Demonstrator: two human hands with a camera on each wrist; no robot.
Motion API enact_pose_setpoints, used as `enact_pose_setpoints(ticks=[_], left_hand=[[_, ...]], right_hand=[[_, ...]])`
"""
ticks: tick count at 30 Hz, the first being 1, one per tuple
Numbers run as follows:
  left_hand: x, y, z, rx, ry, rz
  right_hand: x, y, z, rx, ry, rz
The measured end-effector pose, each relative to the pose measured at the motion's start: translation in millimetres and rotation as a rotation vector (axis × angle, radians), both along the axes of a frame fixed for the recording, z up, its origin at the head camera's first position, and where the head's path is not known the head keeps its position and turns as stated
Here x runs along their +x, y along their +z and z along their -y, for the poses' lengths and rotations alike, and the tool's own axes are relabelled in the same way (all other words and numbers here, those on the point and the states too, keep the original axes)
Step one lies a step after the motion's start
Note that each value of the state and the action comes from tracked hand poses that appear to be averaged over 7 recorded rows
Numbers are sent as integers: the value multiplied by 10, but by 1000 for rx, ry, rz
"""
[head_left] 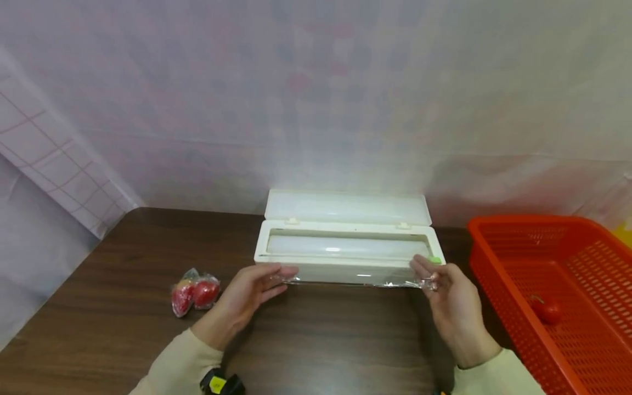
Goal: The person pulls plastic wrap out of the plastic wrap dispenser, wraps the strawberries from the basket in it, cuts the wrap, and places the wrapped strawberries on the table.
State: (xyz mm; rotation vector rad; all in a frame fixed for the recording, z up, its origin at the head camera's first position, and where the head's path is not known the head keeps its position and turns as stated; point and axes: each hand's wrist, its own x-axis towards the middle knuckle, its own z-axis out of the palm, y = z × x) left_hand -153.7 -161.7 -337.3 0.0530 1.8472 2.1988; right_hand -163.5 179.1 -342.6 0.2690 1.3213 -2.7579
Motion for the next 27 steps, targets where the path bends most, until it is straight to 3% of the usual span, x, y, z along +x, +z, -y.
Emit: enact_pose_setpoints(ticks=[5, 9, 13, 18, 22, 25, 27], left_hand=[[27, -12, -1, 111, -23, 16], [43, -1, 11, 223, -58, 36], [76, 22, 17, 319, -75, 42], [110, 3, 16, 344, -82, 30], [126, -39, 19, 263, -109, -12], [138, -63, 23, 144, -155, -32], [149, -62, 19, 61, -187, -14]], right_hand=[[45, -125, 38, -62, -37, -74], [97, -207, 60, -237, -54, -164], [149, -273, 63, -421, 2, -266], [176, -337, 43, -667, 115, -372], [200, -353, -3, -603, 142, -382], [232, -367, -59, -458, 161, -361], [248, -375, -90, -299, 145, -273]])
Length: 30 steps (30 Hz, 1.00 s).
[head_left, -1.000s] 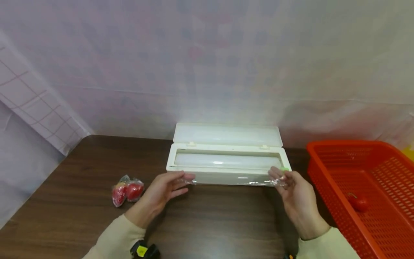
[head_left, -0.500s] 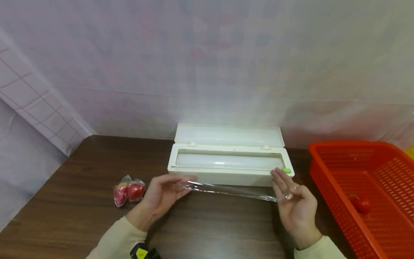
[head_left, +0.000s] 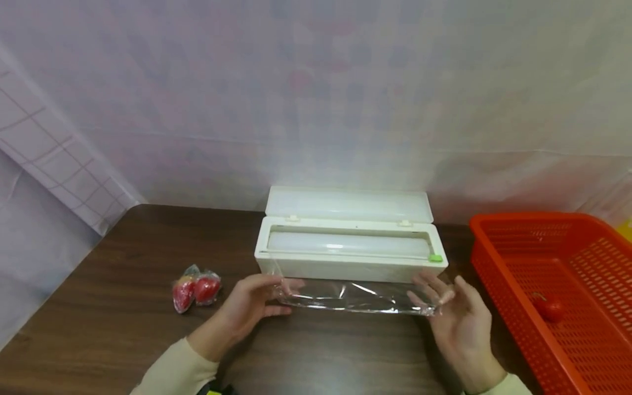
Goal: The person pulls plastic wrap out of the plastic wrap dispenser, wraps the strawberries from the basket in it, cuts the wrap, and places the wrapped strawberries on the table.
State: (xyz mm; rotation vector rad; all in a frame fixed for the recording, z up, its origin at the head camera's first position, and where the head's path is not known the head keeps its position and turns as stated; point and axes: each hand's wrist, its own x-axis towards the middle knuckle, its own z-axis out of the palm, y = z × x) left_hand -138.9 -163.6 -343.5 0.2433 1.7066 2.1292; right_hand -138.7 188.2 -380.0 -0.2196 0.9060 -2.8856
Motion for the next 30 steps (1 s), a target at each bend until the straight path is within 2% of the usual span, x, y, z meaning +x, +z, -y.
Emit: enact_pose_setpoints(ticks=[2, 4, 6, 9, 11, 13, 15, 18, 23, 30], left_hand=[[5, 19, -7, -72, -22, 59], [14, 52, -23, -147, -18, 128], [14, 79, -35, -221, 9, 178], [8, 113, -59, -329, 112, 191], [1, 117, -70, -407, 183, 156], [0, 108, -76, -488, 210, 100], [8, 80, -79, -537, 174, 46], [24, 32, -84, -530, 79, 3], [66, -35, -101, -432, -15, 50], [69, -67, -111, -388, -87, 49]], right_hand=[[-8, -6, -20, 189, -31, 131], [-26, -8, -36, 363, -42, 295], [-41, -8, -52, 466, -50, 421], [-51, 6, -86, 560, -81, 468], [-67, 40, -94, 596, -100, 463], [-95, 93, -82, 648, -94, 444], [-132, 156, -50, 677, -70, 428], [-191, 245, 27, 730, -61, 423], [-237, 344, 204, 810, -121, 510], [-242, 373, 308, 692, -40, 485]])
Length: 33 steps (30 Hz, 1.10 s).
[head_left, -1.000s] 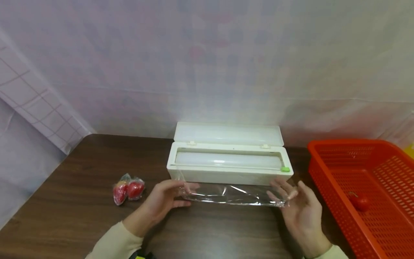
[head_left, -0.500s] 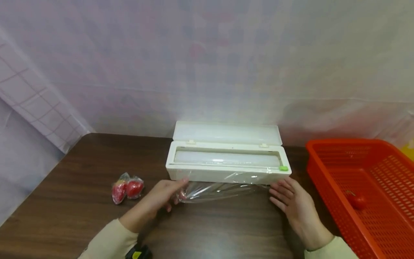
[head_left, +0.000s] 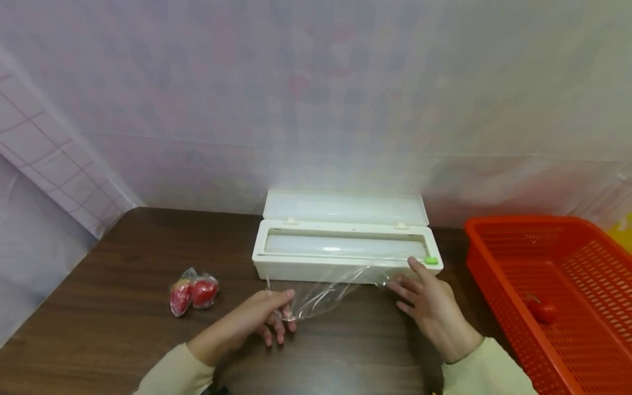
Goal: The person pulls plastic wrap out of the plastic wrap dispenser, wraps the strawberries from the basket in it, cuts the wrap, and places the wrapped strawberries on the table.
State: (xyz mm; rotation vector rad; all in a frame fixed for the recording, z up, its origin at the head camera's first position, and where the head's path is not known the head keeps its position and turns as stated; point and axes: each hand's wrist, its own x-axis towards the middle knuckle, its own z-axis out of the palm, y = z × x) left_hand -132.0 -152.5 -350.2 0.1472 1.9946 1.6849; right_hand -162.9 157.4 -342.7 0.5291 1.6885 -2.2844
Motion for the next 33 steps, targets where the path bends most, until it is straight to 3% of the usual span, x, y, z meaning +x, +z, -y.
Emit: enact_pose_setpoints(ticks=[3, 9, 14, 19, 23, 27, 30, 33], left_hand=[[-4, 1, -22, -18, 59, -23], [-104, 99, 14, 5, 247, -95], [-221, 173, 53, 73, 342, -49], [-266, 132, 87, 138, 349, -31], [-265, 93, 108, 155, 345, -83], [-267, 89, 117, 204, 339, -85], [-271, 96, 126, 286, 333, -60], [-283, 89, 150, 447, 287, -21]], right_hand=[[-5, -38, 10, -27, -29, -20], [49, -127, -53, 28, -68, -85], [53, -115, -117, 135, -98, -139], [18, -117, -128, 166, -52, -152], [-11, -149, -163, 110, -3, -134], [-25, -177, -214, 16, -23, -132], [-30, -186, -227, -58, -54, -139], [-34, -196, -234, -99, -48, -140]])
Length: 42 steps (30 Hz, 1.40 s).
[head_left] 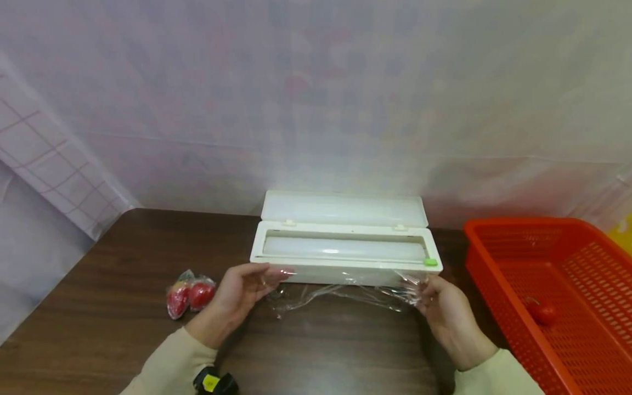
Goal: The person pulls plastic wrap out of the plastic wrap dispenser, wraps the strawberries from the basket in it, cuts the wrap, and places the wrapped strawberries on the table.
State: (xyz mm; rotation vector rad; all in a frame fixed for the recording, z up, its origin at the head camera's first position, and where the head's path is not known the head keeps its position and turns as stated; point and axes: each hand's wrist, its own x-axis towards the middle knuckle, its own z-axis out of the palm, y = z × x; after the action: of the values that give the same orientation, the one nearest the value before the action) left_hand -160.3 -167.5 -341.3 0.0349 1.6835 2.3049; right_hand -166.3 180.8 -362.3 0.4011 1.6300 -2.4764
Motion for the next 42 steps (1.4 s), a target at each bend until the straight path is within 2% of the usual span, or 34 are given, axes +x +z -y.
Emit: enact_pose_setpoints(ticks=[4, 6, 8, 16, 21, 25, 27, 31, 32, 37, 39, 41, 42], left_hand=[[-16, -25, 69, 187, -134, -16], [-21, -30, 105, 214, -187, -28], [-18, -27, 137, 209, -218, -37], [31, 32, 158, 189, -192, 15], [82, 62, 138, 220, -172, 27], [121, 58, 131, 274, -158, 5], [133, 50, 133, 281, -175, -18], [149, 25, 142, 291, -203, -49], [160, 24, 143, 280, -204, -54], [228, 8, 162, 228, -246, -84], [250, 3, 170, 176, -268, -86], [264, -3, 176, 79, -274, -92], [272, -7, 178, 19, -276, -100]], right_hand=[[1, -18, -21, -7, 99, -35], [1, -22, -43, -24, 138, -64], [3, -30, -65, -44, 139, -84], [43, -76, -147, -109, 97, -103], [81, -111, -152, -217, 120, -149], [154, -159, -181, -423, 190, -242], [190, -181, -198, -549, 239, -286], [217, -193, -211, -701, 285, -278], [204, -209, -217, -701, 289, -266], [157, -220, -177, -464, 200, -154], [166, -216, -158, -393, 162, -127], [171, -233, -168, -412, 157, -134], [174, -236, -170, -385, 155, -139]])
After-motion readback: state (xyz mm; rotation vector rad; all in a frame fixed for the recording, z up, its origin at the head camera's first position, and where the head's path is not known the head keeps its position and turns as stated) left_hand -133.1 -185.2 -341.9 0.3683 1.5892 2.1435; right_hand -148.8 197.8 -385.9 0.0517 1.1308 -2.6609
